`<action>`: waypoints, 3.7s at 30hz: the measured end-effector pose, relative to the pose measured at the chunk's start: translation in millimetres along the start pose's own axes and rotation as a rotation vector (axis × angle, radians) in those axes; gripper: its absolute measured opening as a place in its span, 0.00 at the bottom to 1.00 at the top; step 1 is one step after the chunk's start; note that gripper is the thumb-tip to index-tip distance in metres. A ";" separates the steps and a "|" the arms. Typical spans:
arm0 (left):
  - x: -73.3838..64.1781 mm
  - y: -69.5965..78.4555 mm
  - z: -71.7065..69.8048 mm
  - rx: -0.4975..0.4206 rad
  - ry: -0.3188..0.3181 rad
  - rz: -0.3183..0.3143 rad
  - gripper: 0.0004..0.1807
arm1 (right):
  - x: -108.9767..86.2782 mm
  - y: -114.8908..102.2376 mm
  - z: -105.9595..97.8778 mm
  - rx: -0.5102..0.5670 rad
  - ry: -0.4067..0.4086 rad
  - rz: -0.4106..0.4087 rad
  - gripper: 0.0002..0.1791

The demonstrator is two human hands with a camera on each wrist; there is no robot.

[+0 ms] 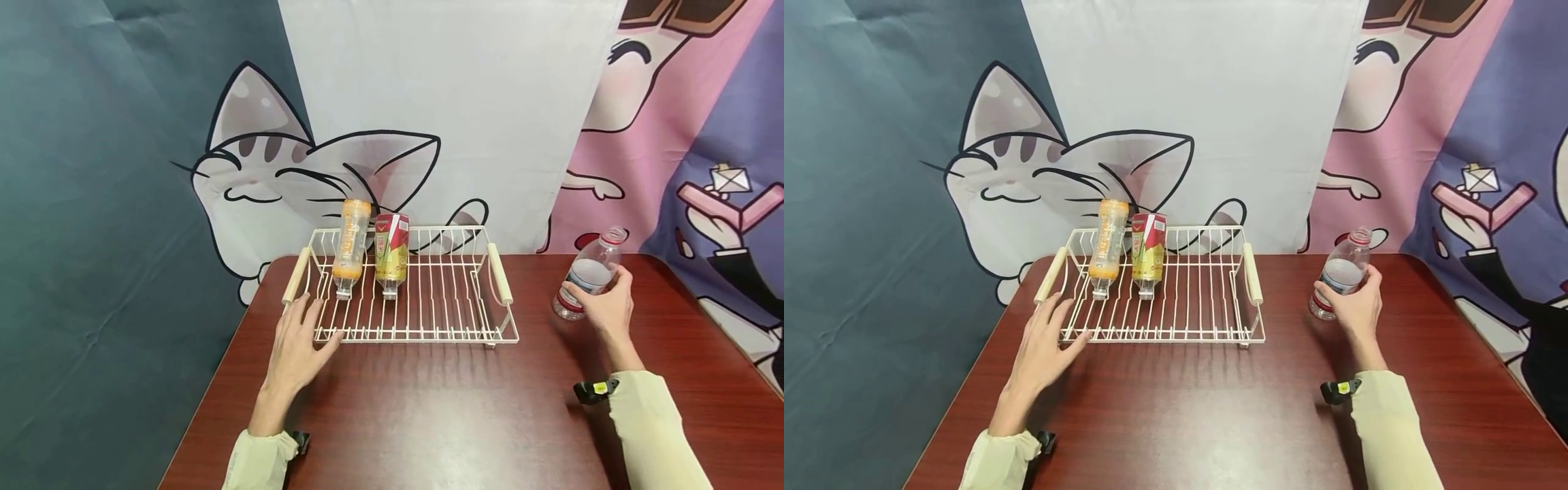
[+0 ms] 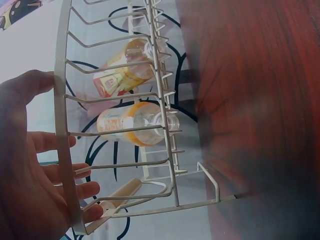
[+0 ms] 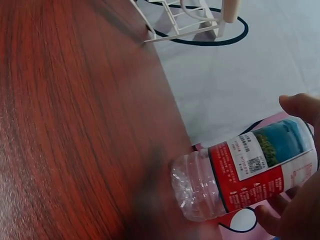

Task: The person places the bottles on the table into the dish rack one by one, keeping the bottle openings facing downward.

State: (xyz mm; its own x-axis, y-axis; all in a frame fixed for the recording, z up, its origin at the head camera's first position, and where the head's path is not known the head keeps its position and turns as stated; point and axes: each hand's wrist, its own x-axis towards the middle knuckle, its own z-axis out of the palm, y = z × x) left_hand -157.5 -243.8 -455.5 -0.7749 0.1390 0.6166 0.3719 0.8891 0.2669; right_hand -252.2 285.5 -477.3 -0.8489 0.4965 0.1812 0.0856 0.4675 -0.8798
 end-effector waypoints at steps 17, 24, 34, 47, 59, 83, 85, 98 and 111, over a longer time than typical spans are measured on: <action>36.3 43.3 9.4 -0.096 -0.069 0.043 0.38 | -5.6 -48.4 -24.9 0.050 0.041 -0.122 0.44; 62.3 75.6 23.5 -0.141 -0.117 0.113 0.38 | -11.8 -79.6 -36.3 0.049 0.004 -0.229 0.43; 94.8 120.0 38.4 -0.260 -0.165 0.176 0.41 | -33.5 -113.9 -34.9 -0.062 -0.089 -0.448 0.43; 128.3 178.1 45.3 -0.655 -0.134 0.183 0.48 | -64.7 -130.0 -9.2 -0.292 -0.064 -0.928 0.41; 124.1 190.0 59.9 -0.713 -0.165 0.188 0.37 | -81.6 -126.5 5.9 -0.398 -0.044 -1.133 0.39; 117.3 188.5 60.2 -0.726 0.065 0.209 0.32 | -89.5 -92.5 -52.4 0.936 -0.371 -0.086 0.17; 117.4 190.8 61.1 -0.729 0.089 0.226 0.31 | -91.2 -85.8 -48.7 1.178 -0.549 0.059 0.09; 112.4 209.5 70.2 -0.753 0.135 0.318 0.31 | -93.6 -101.2 4.0 1.658 -0.840 0.524 0.25; 104.1 181.7 55.8 -0.585 0.092 0.317 0.39 | -69.6 -119.2 21.5 1.757 -0.797 0.597 0.25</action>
State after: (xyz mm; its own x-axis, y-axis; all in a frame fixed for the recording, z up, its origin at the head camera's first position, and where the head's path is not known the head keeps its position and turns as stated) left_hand -199.1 -43.5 -384.1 -0.5453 0.2937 0.7851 0.8102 0.4247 0.4039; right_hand -214.5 179.4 -394.6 -0.9500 -0.3123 -0.0013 0.3047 -0.9260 -0.2229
